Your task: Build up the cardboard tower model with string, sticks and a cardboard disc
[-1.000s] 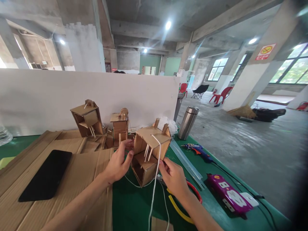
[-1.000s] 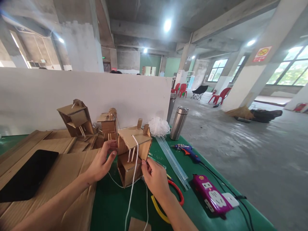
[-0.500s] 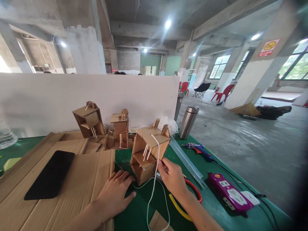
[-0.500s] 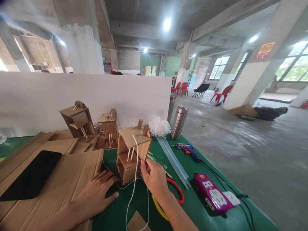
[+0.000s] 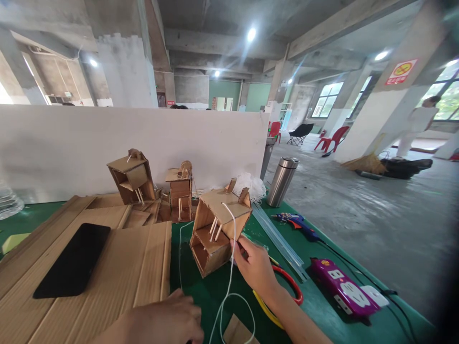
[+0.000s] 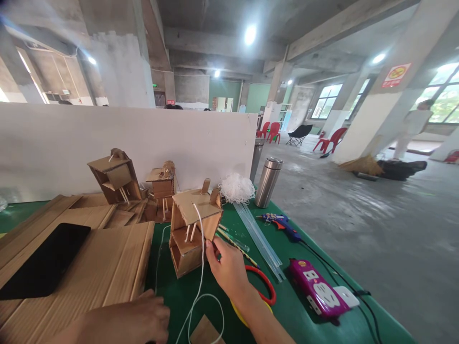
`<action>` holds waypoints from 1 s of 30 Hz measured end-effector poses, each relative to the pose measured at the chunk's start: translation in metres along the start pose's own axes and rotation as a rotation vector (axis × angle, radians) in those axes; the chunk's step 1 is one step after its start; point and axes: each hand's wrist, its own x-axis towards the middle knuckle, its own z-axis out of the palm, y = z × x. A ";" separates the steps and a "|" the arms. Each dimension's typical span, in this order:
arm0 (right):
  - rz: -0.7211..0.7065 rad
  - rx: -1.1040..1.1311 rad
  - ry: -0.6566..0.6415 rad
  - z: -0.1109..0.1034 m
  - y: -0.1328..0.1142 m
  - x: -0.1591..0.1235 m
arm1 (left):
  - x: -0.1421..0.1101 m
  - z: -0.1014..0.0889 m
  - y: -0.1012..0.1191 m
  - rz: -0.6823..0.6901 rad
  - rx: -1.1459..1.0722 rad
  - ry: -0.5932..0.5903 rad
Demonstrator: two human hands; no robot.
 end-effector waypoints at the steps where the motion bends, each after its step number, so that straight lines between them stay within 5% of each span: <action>1: -0.005 -0.001 -0.005 0.001 0.000 0.000 | -0.003 -0.002 0.002 0.022 0.012 -0.015; 6: -0.029 0.017 -0.036 0.002 -0.003 -0.001 | -0.013 -0.029 -0.004 -0.107 0.072 0.120; 11: -0.047 0.060 -0.070 0.004 -0.006 -0.003 | 0.003 -0.048 -0.044 -0.322 0.142 0.481; 16: -0.023 0.079 -0.083 0.004 -0.004 -0.003 | 0.028 -0.037 -0.067 -0.458 0.069 0.650; 22: 0.014 0.085 -0.097 0.003 -0.003 -0.003 | 0.032 -0.015 -0.069 -0.415 -0.028 0.808; 30: -0.010 0.128 -0.146 0.001 -0.005 -0.003 | 0.031 -0.008 -0.070 -0.292 -0.015 0.774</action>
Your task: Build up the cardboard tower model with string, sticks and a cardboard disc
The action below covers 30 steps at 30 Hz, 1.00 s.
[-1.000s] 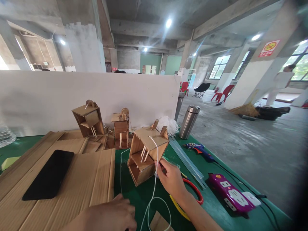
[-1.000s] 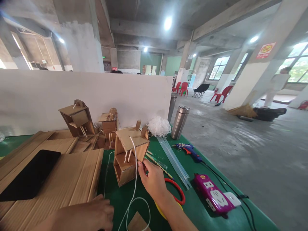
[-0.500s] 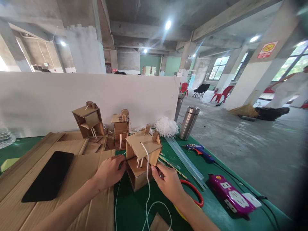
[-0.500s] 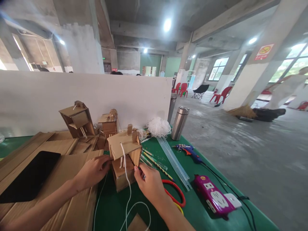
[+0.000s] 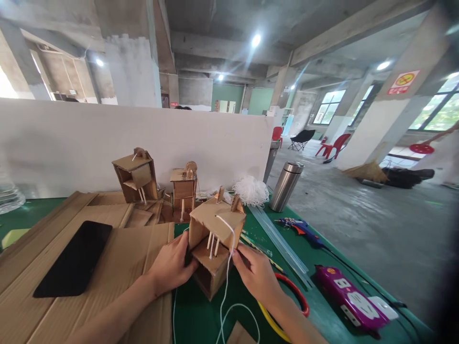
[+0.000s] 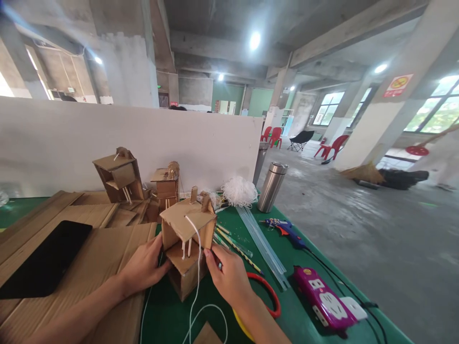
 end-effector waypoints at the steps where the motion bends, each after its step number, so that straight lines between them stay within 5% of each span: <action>1: -0.006 0.023 -0.008 0.000 0.000 0.000 | -0.001 0.000 0.000 0.007 -0.002 0.000; 11: -0.002 0.158 -0.043 0.002 0.002 0.004 | -0.006 -0.008 -0.003 0.094 -0.058 0.010; 15: 0.017 0.156 -0.027 0.001 0.003 0.005 | 0.000 -0.017 -0.014 0.059 -0.102 0.117; 22: 0.036 0.168 -0.025 0.002 0.001 0.006 | 0.069 -0.055 -0.042 -0.152 -0.032 0.501; 26: 0.055 0.169 -0.028 0.002 0.002 0.006 | 0.110 -0.076 -0.047 -0.185 -0.035 0.486; 30: 0.080 0.179 -0.041 0.002 0.004 0.007 | 0.122 -0.077 -0.040 -0.196 -0.002 0.498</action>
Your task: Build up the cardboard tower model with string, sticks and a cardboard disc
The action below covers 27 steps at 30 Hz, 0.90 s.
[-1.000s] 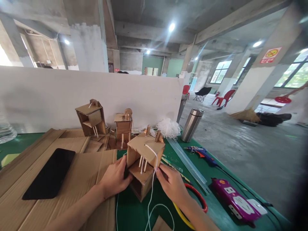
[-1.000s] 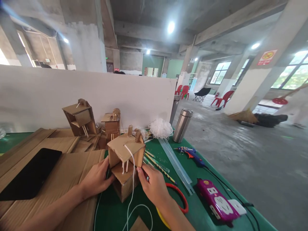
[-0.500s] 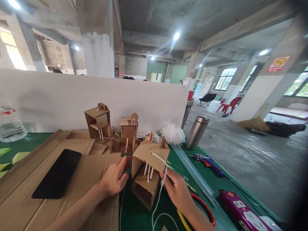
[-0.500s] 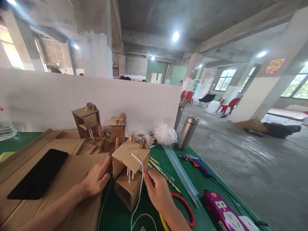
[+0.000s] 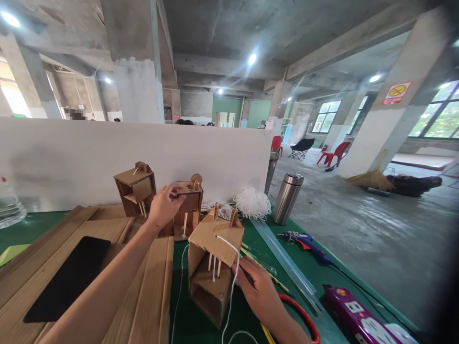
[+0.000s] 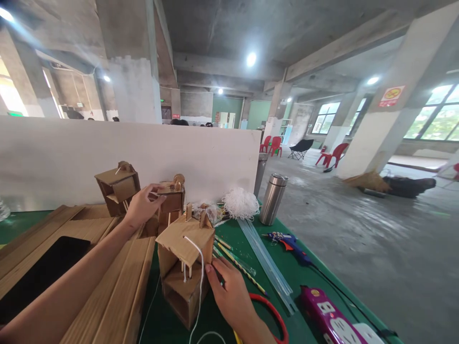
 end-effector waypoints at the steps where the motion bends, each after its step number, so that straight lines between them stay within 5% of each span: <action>1: 0.006 0.000 -0.004 0.000 0.001 0.000 | -0.002 0.001 0.003 0.005 0.015 0.023; 9: 0.037 0.041 -0.036 0.001 0.003 0.000 | -0.014 0.016 0.018 0.095 0.071 0.230; 15: 0.043 0.044 -0.035 0.001 0.003 0.000 | -0.012 0.026 0.009 0.155 -0.033 0.201; 27: 0.033 0.047 -0.033 0.002 0.003 0.000 | -0.034 0.032 0.021 0.035 0.086 0.374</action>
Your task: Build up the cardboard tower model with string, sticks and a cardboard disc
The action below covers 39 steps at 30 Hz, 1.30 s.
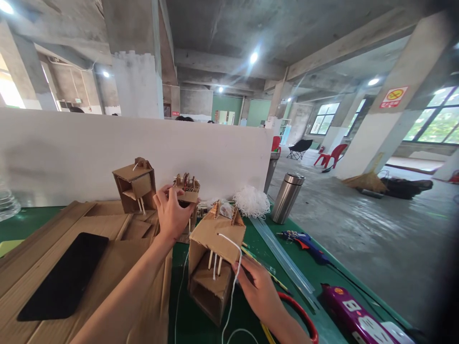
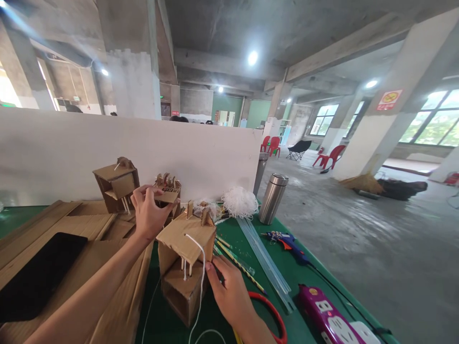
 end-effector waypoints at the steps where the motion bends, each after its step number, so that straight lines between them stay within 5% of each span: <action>1: 0.000 -0.002 0.000 0.000 0.000 0.000 | -0.001 0.000 0.001 0.016 0.010 -0.010; 14: -0.025 -0.005 0.010 0.001 0.000 -0.001 | 0.005 -0.020 -0.026 0.276 -0.043 -0.164; 39: 0.015 -0.037 -0.013 0.000 -0.003 -0.001 | 0.027 -0.042 -0.024 0.229 -0.056 -0.302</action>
